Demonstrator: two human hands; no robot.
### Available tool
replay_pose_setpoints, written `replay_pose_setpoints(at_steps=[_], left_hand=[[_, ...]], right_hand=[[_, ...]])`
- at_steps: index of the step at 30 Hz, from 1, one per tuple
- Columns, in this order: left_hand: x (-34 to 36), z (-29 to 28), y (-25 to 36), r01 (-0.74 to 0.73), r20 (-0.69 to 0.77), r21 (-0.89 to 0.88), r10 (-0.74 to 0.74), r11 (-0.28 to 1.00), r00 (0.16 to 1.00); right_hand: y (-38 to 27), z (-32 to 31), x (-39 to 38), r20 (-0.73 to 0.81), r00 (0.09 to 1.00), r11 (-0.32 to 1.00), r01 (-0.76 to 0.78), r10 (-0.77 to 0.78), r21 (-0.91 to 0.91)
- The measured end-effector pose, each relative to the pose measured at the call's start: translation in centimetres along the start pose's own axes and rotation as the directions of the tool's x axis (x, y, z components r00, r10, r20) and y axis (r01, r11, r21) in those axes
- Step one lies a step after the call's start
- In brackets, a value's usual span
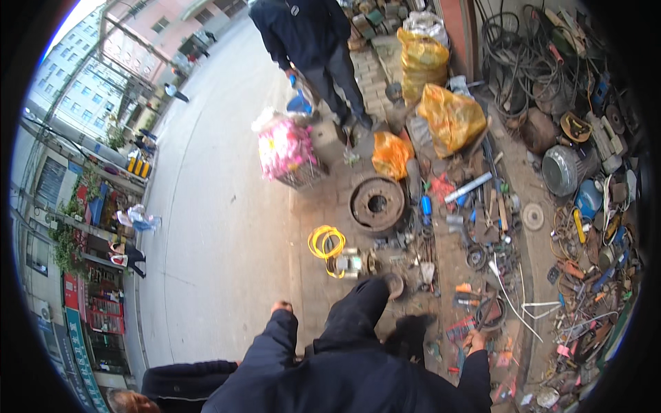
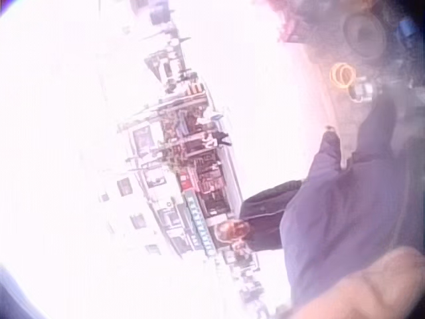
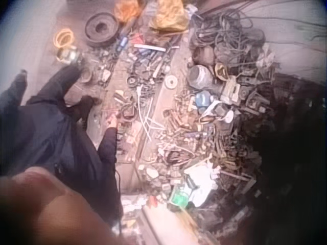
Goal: The person uses a metal rod to rotate the shaft of a small motor-like device, then uses a wrench to tighten a bolt on the device. The person repeatedly rotates the shaft and adjusts the bolt while holding the device steady.
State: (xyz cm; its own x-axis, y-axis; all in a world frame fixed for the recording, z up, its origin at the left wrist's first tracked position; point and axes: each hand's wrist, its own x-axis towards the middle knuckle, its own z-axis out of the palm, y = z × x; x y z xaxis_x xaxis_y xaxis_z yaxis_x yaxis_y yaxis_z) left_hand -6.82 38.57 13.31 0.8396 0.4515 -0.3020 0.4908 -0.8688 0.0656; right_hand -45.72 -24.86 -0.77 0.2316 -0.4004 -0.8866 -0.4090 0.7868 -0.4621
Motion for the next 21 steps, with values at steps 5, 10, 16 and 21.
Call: replay_pose_setpoints(at_steps=[5, 10, 16, 21], left_hand=[[3.2, -1.7, -4.2, 0.055, 0.073, -0.024, -0.053, 0.998, 0.996], [10.7, -0.6, -8.2, 0.058, 0.137, 0.101, -0.072, 0.993, 0.988], [25.4, 3.4, -15.0, 0.005, 0.361, -0.224, 0.078, 0.975, 0.929], [35.1, 4.2, -18.5, 0.207, 0.586, -0.412, 0.084, 0.887, 0.806]], right_hand=[[4.8, 10.2, 1.9, 0.126, 0.985, 0.987, -0.106, 0.121, -0.124], [9.3, 21.5, 1.3, 0.362, 0.932, 0.885, 0.183, -0.017, -0.428], [14.7, 36.8, -4.0, 0.031, 0.978, 0.927, -0.185, 0.206, -0.327], [17.2, 47.9, -12.2, -0.116, 0.985, 0.930, -0.162, 0.131, -0.329]])
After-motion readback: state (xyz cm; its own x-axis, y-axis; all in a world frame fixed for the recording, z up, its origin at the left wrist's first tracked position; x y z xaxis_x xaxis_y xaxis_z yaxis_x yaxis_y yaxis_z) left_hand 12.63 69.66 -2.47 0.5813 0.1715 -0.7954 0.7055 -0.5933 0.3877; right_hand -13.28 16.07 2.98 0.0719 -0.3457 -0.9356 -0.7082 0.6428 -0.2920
